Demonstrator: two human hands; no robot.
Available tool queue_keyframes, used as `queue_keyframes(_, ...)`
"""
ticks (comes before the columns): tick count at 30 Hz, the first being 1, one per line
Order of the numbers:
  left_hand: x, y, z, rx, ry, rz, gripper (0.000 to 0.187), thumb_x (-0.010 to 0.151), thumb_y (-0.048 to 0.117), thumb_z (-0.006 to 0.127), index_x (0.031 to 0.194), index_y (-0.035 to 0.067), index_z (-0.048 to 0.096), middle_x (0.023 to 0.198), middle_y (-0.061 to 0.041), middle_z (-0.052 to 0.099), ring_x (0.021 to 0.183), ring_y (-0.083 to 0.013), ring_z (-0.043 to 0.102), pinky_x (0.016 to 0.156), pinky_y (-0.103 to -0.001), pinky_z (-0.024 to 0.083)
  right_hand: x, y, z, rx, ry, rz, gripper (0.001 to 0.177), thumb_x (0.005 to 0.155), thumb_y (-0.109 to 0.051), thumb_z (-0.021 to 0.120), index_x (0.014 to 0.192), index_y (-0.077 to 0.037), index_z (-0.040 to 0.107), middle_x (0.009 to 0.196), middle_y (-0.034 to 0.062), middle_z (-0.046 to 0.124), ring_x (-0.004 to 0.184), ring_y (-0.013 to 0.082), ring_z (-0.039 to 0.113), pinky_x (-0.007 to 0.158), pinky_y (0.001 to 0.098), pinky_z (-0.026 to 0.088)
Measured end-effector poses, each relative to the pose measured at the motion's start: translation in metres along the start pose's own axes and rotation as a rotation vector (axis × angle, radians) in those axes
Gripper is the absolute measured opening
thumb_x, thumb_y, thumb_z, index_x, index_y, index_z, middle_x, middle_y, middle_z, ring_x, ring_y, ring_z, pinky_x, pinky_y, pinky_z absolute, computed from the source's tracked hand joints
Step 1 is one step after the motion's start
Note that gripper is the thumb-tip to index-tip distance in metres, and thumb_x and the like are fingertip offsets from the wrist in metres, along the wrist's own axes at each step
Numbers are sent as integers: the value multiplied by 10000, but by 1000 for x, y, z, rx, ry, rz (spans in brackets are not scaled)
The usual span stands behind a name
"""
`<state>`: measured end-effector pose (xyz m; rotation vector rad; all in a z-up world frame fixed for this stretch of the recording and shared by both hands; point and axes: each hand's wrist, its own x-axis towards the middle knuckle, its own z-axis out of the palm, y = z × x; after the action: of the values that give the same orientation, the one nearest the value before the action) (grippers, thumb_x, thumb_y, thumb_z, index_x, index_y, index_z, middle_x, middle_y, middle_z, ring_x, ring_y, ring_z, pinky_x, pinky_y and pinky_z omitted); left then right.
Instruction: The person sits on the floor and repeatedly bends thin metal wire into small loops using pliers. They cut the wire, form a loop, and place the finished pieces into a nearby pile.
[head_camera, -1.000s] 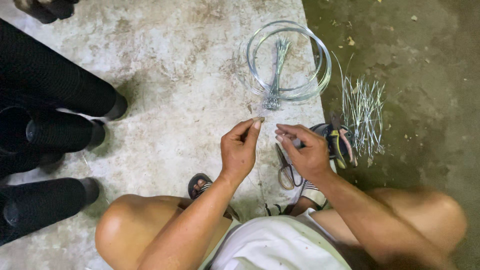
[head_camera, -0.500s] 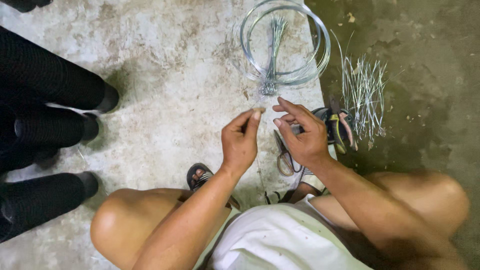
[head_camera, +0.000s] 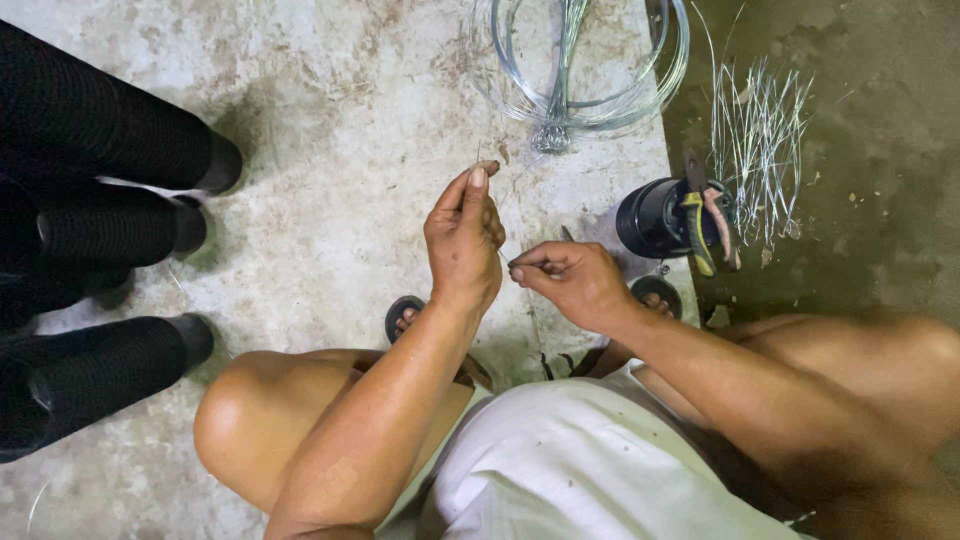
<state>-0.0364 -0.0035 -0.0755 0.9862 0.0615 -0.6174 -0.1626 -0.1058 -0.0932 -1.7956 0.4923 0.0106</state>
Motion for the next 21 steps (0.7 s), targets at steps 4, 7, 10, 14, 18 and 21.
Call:
queue_keyframes(4, -2, 12, -1, -6, -100, -27, 272, 1060, 232, 625, 1167, -11, 682, 635, 71, 391, 533, -42, 313, 492, -234, 269, 3, -10, -13, 25, -49, -17, 137, 910, -157, 770, 999, -56, 796, 870, 62, 788, 785, 113, 682, 742, 288, 561)
queue_keyframes(7, -5, 35, -8, -11, -207, 15, 271, 1077, 234, 620, 1175, -14, 670, 633, 73, 370, 539, -47, 293, 514, -244, 263, 4, -28, -41, -170, -67, -176, 97, 885, -117, 773, 963, -59, 784, 894, 58, 770, 781, 143, 702, 712, 294, 558)
queue_keyframes(10, -10, 62, -17, -22, -259, 68, 245, 1093, 217, 617, 1181, -8, 656, 662, 62, 368, 575, -60, 287, 545, -258, 259, 0, -47, -74, -286, -79, -387, 84, 873, -76, 783, 945, -48, 751, 909, 71, 742, 811, 185, 709, 699, 306, 555)
queue_keyframes(14, -25, 85, -23, -67, -363, 136, 216, 1133, 199, 602, 1200, 1, 657, 729, 49, 363, 639, -80, 296, 603, -282, 263, -8, -66, -105, -346, -34, -597, 111, 849, -35, 806, 918, -34, 719, 922, 77, 731, 856, 222, 707, 748, 324, 556)
queue_keyframes(18, -36, 101, -26, -69, -437, 177, 181, 1130, 198, 618, 1172, 28, 663, 725, 10, 383, 601, -84, 317, 571, -270, 267, -23, -77, -120, -335, 61, -620, 123, 841, -33, 817, 904, -33, 710, 903, 73, 719, 831, 204, 711, 733, 298, 559)
queue_keyframes(21, -40, 109, -30, -53, -443, 211, 156, 1128, 194, 639, 1074, 48, 649, 780, -16, 398, 602, -94, 323, 564, -275, 266, -31, -81, -126, -384, 117, -614, 135, 815, -33, 831, 883, -39, 715, 873, 69, 717, 804, 193, 712, 710, 293, 553)
